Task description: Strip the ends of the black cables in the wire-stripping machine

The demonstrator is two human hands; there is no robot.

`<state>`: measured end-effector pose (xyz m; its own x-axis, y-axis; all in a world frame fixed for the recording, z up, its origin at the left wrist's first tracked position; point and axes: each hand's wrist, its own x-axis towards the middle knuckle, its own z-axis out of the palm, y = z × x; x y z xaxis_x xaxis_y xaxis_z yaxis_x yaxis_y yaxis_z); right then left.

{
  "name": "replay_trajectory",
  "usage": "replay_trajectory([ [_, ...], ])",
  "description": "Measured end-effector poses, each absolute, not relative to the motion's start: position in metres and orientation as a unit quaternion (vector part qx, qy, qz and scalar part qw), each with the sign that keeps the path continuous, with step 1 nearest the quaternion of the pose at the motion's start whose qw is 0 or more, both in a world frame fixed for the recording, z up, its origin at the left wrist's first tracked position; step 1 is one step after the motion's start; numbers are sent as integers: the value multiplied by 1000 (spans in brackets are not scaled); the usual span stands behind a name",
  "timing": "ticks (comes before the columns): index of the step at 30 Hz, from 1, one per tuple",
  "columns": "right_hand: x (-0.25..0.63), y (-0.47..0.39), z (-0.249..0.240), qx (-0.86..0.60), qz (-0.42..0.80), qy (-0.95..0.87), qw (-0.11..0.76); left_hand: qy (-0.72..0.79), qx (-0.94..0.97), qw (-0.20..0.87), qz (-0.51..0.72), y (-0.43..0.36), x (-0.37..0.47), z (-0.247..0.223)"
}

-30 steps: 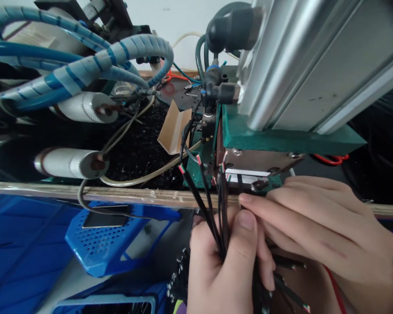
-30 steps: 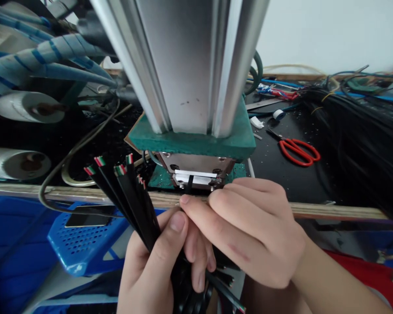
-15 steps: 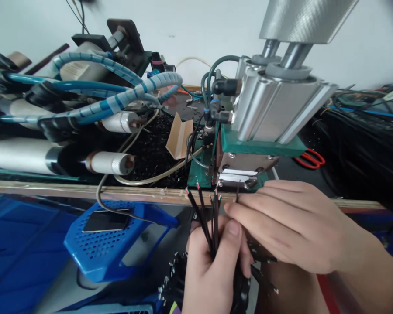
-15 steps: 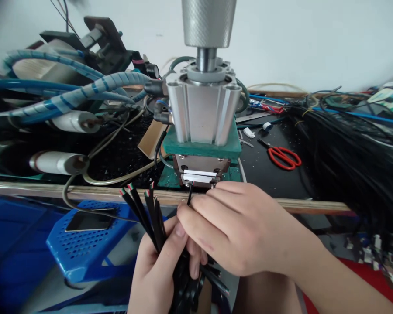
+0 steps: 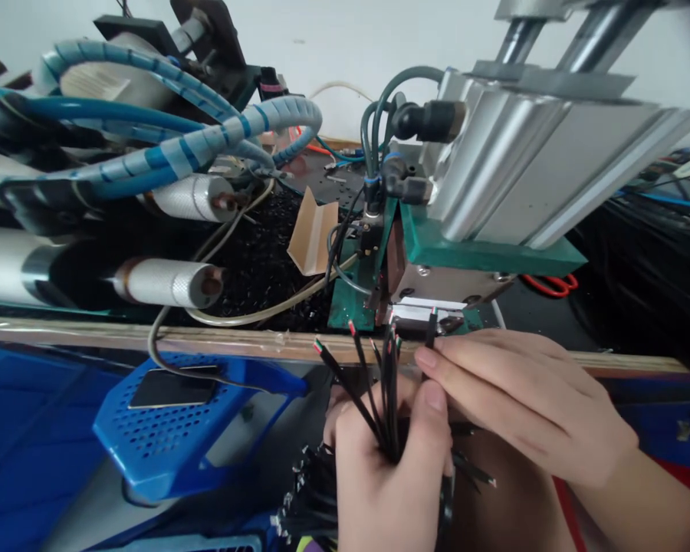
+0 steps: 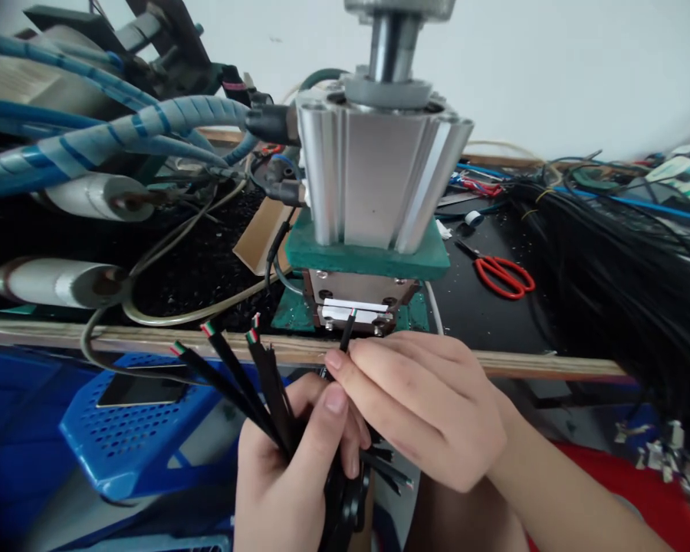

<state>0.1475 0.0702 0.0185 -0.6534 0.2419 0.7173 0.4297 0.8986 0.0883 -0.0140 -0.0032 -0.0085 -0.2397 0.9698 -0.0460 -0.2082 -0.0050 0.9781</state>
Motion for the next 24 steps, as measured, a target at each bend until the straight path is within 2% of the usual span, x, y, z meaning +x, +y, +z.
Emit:
replay_trajectory([
  [2,147,72,23,-199,-99,-912,344,515,368,480,608,-2,-10,-7],
  [7,149,77,30,-183,-45,-909,372,538,338,453,625,-3,-3,-7],
  [10,153,76,31,-191,-22,-919,344,539,329,458,626,-5,0,-8],
  [16,159,69,30,-215,-25,-924,315,533,330,468,622,-7,2,-9],
  [24,158,67,29,-231,-28,-919,319,527,325,477,624,0,7,-6],
])
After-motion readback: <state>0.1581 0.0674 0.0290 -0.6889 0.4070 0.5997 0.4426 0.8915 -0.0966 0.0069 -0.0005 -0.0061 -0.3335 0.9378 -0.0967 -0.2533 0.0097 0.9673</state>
